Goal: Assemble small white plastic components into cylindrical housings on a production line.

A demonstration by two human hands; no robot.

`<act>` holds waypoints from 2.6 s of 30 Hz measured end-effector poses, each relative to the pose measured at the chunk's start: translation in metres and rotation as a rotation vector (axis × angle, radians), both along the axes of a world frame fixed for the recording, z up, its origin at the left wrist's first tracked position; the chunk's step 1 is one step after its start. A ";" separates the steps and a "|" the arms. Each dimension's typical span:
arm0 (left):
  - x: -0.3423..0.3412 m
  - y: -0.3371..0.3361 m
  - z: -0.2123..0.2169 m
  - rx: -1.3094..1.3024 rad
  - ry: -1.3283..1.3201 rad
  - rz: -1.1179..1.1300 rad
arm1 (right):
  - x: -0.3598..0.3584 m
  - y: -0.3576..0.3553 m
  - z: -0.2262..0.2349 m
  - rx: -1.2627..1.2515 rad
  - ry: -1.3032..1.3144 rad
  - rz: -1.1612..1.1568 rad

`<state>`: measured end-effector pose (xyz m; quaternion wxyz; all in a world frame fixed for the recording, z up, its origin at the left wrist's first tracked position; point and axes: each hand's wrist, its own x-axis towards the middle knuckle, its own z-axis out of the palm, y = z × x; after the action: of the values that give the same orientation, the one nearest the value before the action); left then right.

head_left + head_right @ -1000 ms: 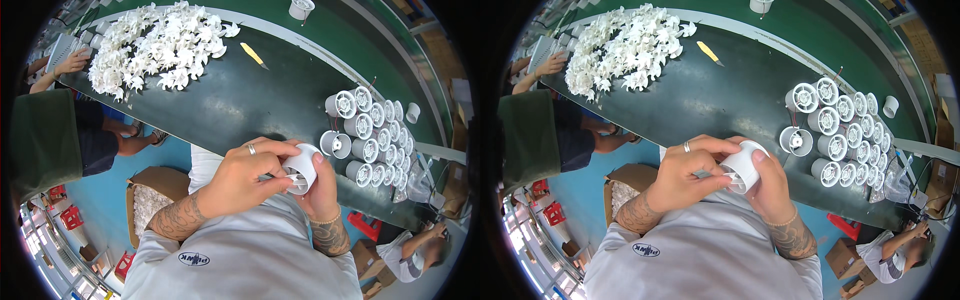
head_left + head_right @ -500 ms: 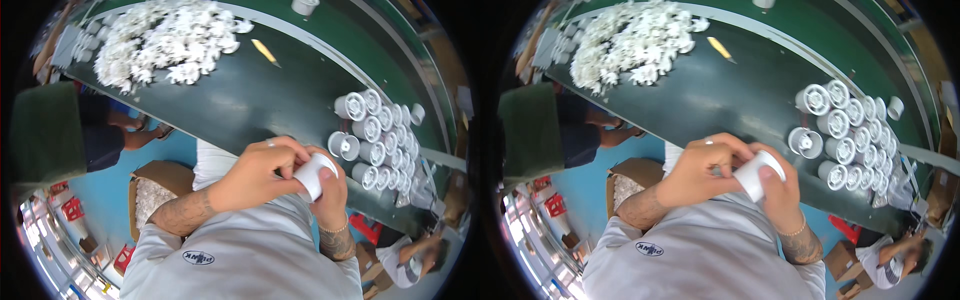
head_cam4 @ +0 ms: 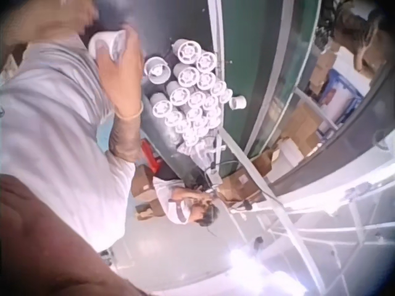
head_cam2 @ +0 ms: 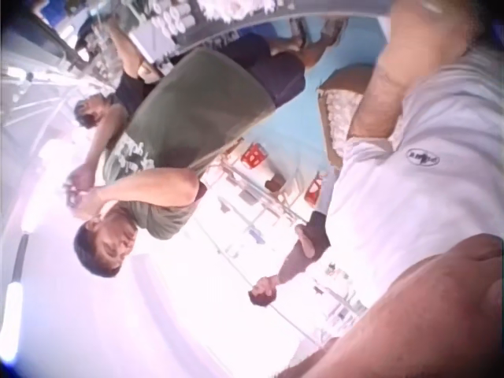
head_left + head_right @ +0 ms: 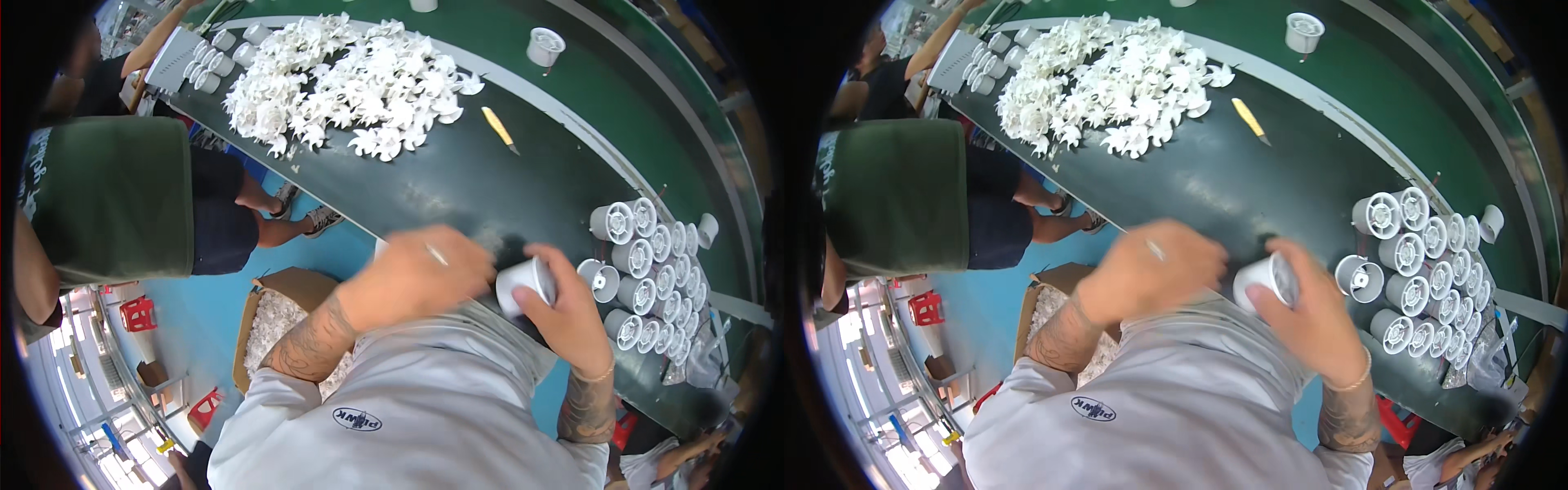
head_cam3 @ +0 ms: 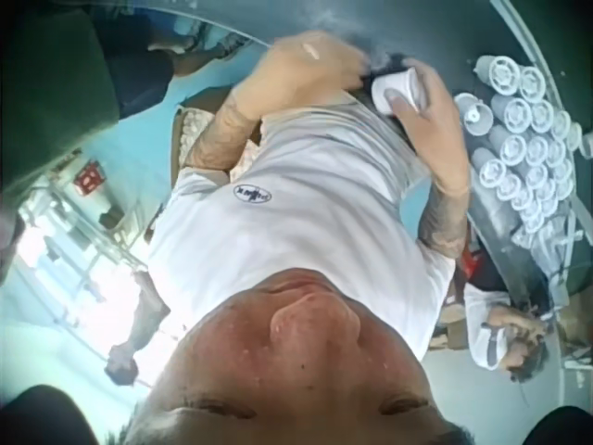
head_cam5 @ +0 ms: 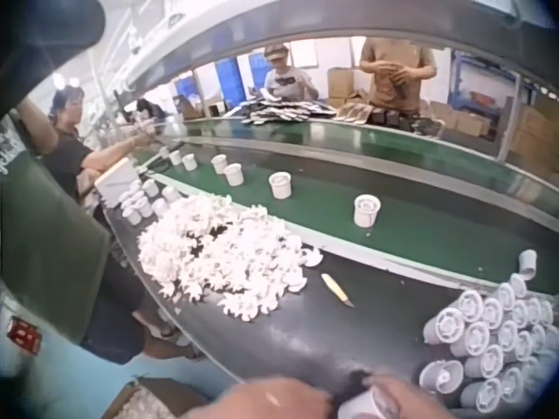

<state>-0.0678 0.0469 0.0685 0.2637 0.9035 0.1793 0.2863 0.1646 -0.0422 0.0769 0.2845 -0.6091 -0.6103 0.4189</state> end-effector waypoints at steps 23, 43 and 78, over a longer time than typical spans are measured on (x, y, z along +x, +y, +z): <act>-0.069 0.076 -0.079 -0.002 0.148 1.107 | 0.402 0.073 -0.061 -0.239 -0.912 -0.694; 0.075 -0.029 0.010 -0.149 -0.315 0.058 | -0.016 -0.011 0.012 -0.205 1.655 -0.722; 0.031 -0.024 -0.013 -0.416 -0.176 -0.005 | -0.024 -0.026 0.018 -0.007 0.261 -0.231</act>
<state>-0.0367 0.0229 0.0555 0.4598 0.8017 0.2084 0.3200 0.1402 -0.0681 0.0954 0.4053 -0.6166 -0.4928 0.4611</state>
